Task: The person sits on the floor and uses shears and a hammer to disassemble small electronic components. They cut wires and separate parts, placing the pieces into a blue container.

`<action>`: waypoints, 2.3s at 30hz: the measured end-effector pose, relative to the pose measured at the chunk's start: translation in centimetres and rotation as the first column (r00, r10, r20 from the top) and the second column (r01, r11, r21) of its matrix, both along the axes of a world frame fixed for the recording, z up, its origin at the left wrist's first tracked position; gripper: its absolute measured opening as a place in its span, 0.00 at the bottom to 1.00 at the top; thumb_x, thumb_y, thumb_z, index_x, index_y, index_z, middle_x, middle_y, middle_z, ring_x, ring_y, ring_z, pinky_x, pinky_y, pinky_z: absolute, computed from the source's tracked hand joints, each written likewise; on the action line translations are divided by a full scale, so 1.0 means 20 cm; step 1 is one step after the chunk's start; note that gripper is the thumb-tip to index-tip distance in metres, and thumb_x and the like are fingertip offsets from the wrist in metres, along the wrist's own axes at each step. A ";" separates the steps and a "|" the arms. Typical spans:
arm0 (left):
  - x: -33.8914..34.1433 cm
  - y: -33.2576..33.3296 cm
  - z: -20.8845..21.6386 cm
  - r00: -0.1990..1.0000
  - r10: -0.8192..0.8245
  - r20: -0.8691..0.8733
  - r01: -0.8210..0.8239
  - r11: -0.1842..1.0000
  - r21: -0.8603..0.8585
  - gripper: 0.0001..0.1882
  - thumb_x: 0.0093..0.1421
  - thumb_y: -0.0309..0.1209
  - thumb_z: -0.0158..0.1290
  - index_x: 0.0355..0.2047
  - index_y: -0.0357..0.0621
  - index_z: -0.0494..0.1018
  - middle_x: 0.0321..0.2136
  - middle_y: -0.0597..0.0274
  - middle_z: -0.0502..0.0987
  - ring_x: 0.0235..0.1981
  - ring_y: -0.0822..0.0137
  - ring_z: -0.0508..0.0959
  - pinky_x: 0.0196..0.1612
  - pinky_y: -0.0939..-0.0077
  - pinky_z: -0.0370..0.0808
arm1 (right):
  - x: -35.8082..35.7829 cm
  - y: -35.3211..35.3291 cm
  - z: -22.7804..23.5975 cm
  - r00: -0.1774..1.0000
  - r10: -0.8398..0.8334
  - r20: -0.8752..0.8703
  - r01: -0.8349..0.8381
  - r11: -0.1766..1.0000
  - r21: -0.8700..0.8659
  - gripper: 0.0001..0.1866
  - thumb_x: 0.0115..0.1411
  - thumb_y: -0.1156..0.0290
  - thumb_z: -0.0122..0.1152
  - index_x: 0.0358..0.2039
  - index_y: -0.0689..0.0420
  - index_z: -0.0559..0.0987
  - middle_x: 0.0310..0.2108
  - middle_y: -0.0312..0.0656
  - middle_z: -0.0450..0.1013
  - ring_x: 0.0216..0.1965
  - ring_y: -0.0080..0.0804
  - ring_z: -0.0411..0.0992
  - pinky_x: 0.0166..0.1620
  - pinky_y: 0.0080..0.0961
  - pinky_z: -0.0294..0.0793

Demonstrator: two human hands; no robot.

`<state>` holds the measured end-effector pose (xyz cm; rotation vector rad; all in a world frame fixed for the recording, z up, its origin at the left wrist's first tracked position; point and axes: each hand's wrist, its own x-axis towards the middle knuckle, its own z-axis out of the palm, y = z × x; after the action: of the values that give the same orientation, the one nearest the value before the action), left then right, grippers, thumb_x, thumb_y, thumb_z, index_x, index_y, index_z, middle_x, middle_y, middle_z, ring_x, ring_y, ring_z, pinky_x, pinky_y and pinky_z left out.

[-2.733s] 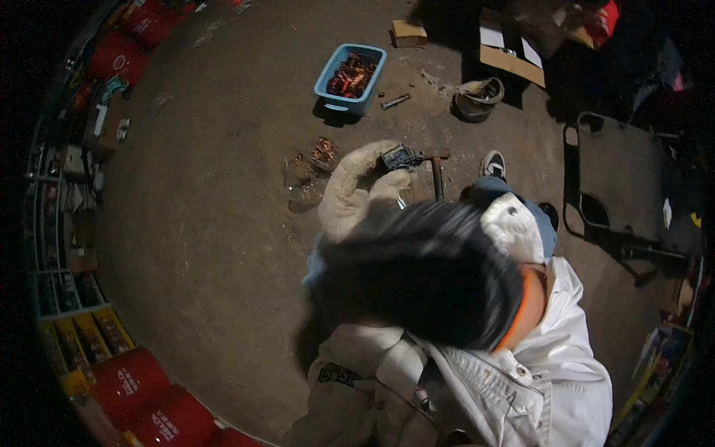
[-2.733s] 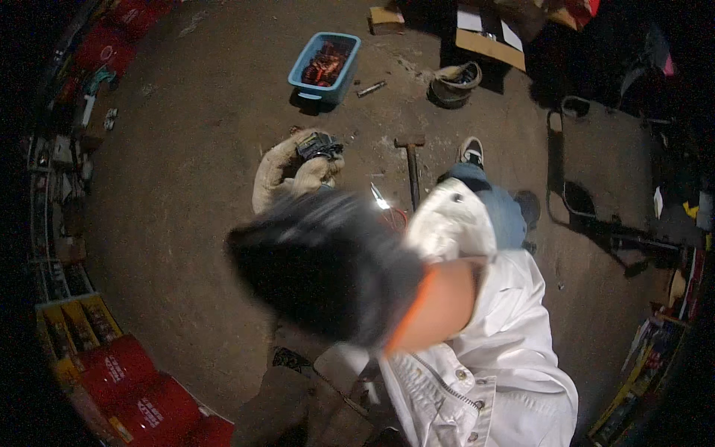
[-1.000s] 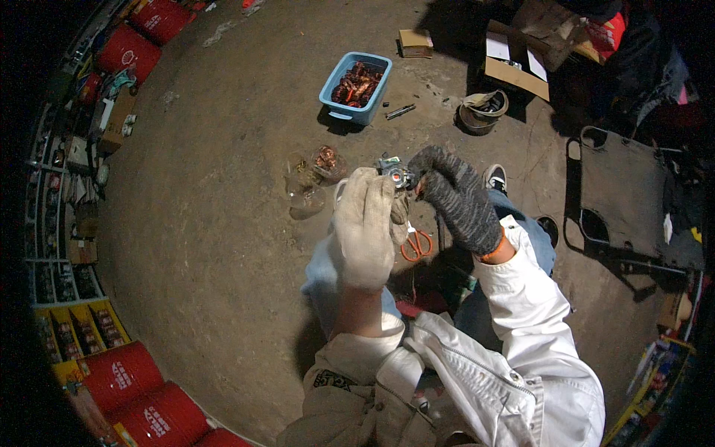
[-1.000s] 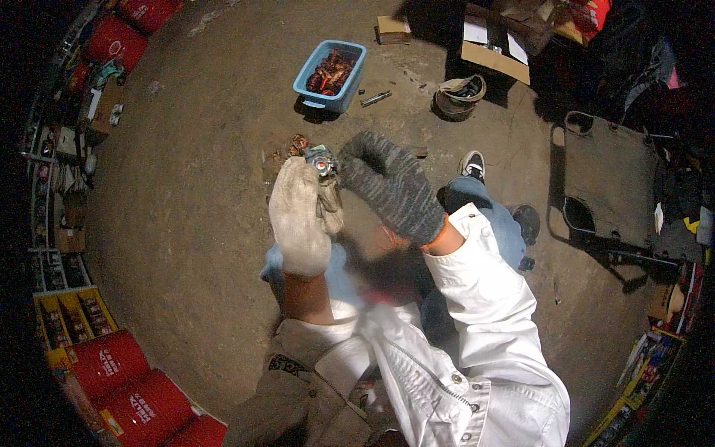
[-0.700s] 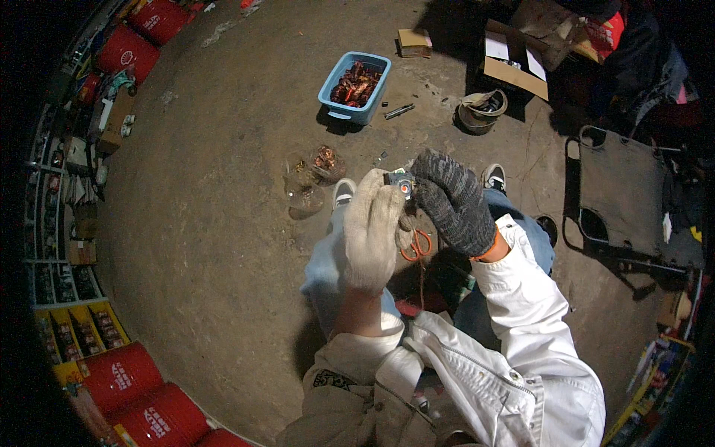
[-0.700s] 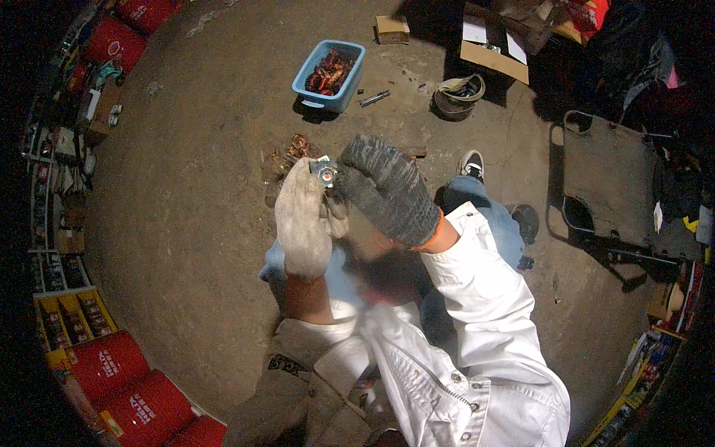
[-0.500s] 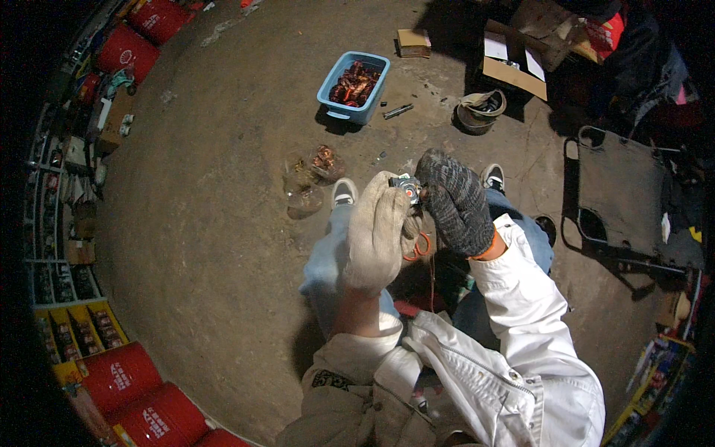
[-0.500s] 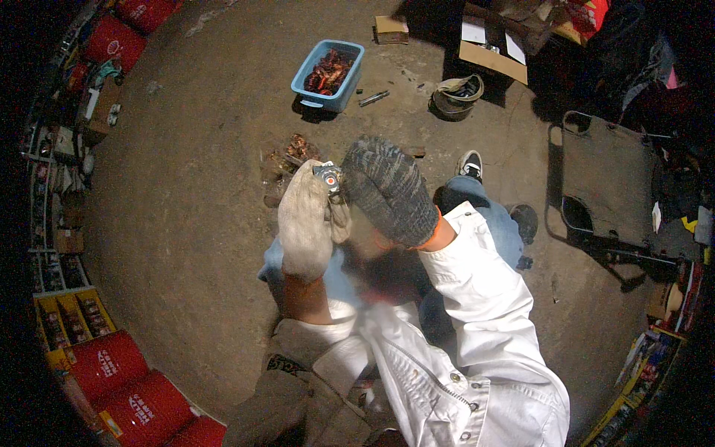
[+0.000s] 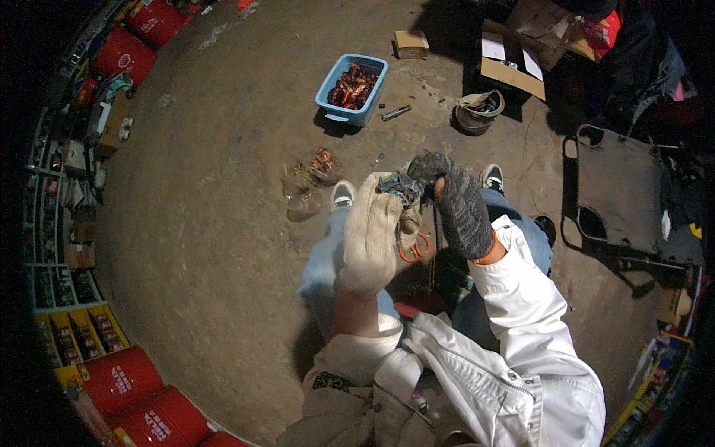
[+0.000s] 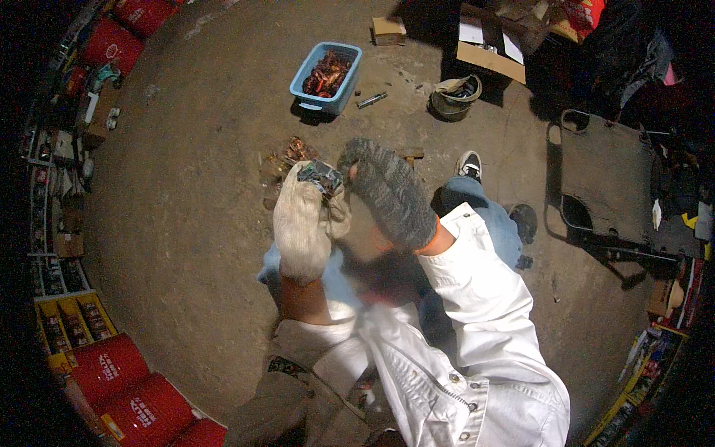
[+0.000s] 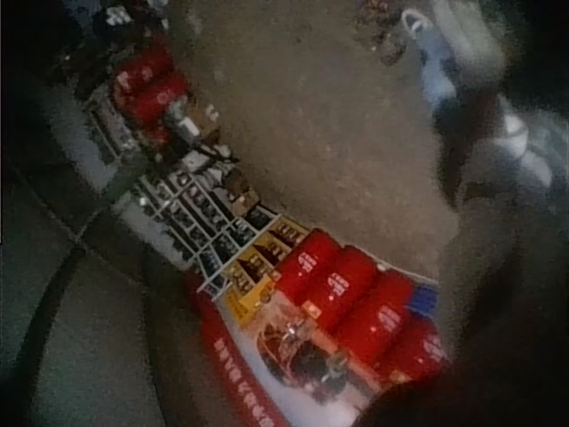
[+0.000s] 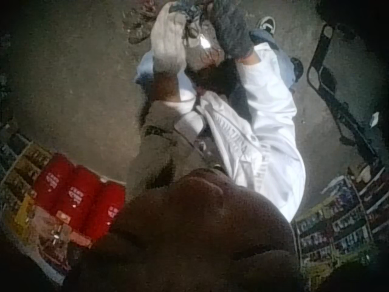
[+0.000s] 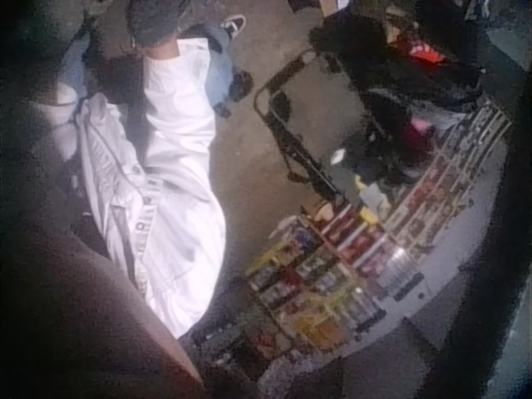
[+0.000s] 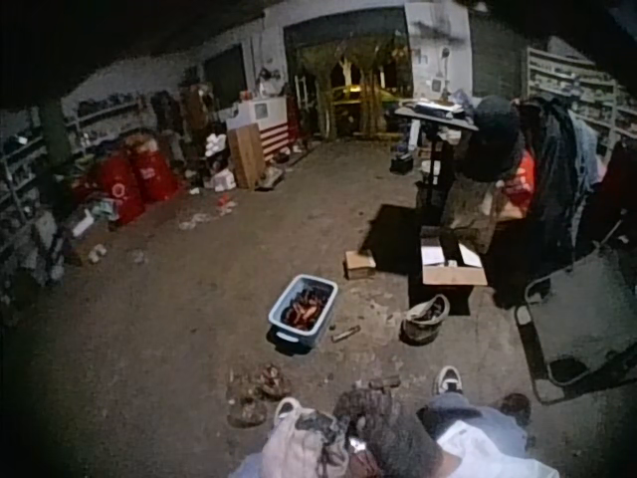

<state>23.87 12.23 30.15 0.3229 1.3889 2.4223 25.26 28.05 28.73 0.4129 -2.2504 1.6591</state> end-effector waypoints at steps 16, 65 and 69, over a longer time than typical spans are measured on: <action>0.06 0.03 0.05 0.933 0.185 -0.307 -0.247 0.953 -0.175 0.16 0.64 0.30 0.35 0.44 0.29 0.65 0.38 0.56 0.71 0.39 0.67 0.71 0.46 0.77 0.68 | 0.04 -0.01 0.27 0.969 0.036 -0.243 0.004 0.987 0.161 0.12 0.44 0.70 0.68 0.30 0.58 0.78 0.32 0.43 0.73 0.34 0.41 0.71 0.42 0.36 0.67; 0.04 0.06 0.11 0.917 0.368 -0.155 -0.399 0.840 -0.369 0.08 0.65 0.29 0.42 0.34 0.36 0.67 0.25 0.68 0.68 0.26 0.80 0.66 0.28 0.86 0.64 | 0.02 -0.16 0.13 0.966 -0.226 0.125 0.252 0.932 -0.262 0.10 0.52 0.74 0.64 0.36 0.61 0.78 0.34 0.41 0.75 0.38 0.29 0.71 0.46 0.28 0.69; 0.04 0.08 0.14 0.927 0.359 -0.108 -0.375 0.874 -0.309 0.09 0.65 0.26 0.41 0.28 0.37 0.66 0.23 0.69 0.65 0.26 0.80 0.63 0.29 0.85 0.63 | 0.00 -0.13 0.12 0.922 -0.293 -0.254 0.297 0.955 -0.021 0.11 0.46 0.74 0.66 0.34 0.57 0.79 0.32 0.40 0.75 0.35 0.36 0.73 0.44 0.32 0.70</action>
<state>24.68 13.77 32.97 0.0322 1.9941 2.4141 25.21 25.53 31.22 0.2568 -2.0239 1.3505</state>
